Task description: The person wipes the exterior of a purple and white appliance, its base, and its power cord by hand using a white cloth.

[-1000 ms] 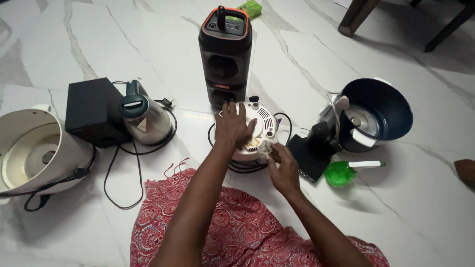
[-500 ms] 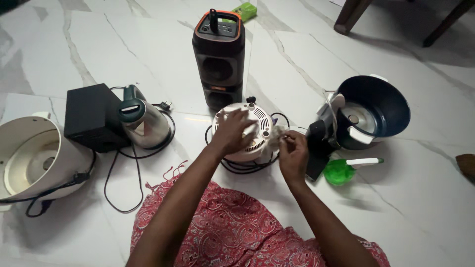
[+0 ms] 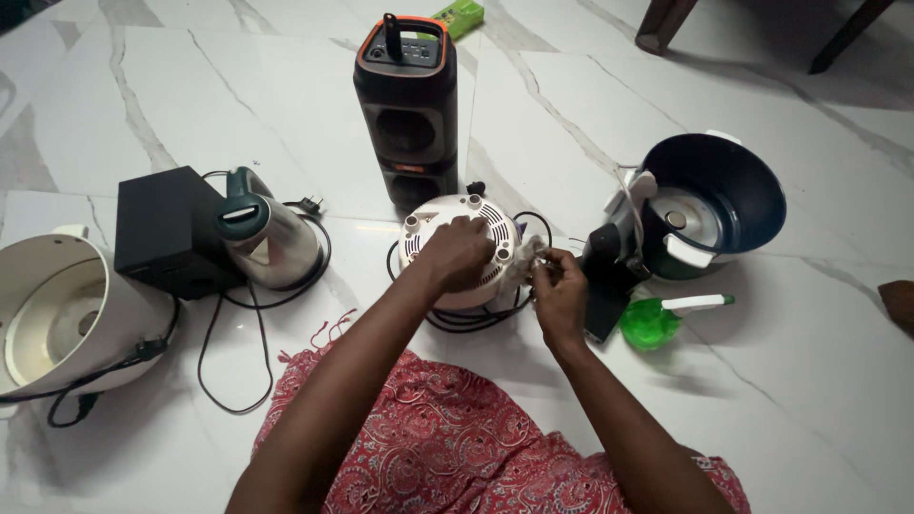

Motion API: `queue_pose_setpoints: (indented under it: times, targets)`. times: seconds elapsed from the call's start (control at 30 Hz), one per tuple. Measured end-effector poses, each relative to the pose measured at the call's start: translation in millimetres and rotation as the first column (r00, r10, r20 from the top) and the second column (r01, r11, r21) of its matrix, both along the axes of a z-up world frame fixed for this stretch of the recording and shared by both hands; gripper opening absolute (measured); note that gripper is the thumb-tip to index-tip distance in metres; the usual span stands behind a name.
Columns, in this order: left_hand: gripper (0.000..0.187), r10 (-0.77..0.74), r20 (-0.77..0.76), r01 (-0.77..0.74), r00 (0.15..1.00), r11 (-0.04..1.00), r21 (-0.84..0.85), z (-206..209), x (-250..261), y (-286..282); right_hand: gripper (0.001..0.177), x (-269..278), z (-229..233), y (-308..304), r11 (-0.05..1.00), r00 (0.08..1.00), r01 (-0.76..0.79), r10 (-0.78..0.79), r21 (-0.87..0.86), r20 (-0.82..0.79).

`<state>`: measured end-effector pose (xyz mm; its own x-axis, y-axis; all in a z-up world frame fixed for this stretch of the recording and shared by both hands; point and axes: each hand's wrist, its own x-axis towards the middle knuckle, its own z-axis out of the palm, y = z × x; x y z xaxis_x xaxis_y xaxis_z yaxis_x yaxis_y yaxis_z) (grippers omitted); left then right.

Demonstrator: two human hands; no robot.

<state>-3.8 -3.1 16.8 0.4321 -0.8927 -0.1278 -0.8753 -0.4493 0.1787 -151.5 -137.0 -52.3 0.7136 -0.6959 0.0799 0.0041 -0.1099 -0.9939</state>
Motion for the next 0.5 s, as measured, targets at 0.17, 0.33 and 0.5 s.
queue_pose_setpoints:
  times: [0.17, 0.33, 0.5]
  targets:
    - [0.032, 0.018, -0.288, -0.107, 0.957, 0.949, -0.295, 0, -3, 4, 0.017, 3, -7, -1, 0.998, 0.993, -0.056, 0.053, 0.024, 0.105]
    - [0.059, -0.145, -0.708, -0.302, 0.691, 0.832, -0.465, 1, -7, 4, 0.028, 4, -5, 5, 0.918, 0.915, -0.360, 0.312, 0.167, 0.257]
    - [0.030, 0.149, -0.429, -0.392, 0.891, 0.732, -0.558, 6, 15, 10, 0.040, -4, 19, 10, 0.807, 0.943, -0.258, 0.330, -0.531, 0.045]
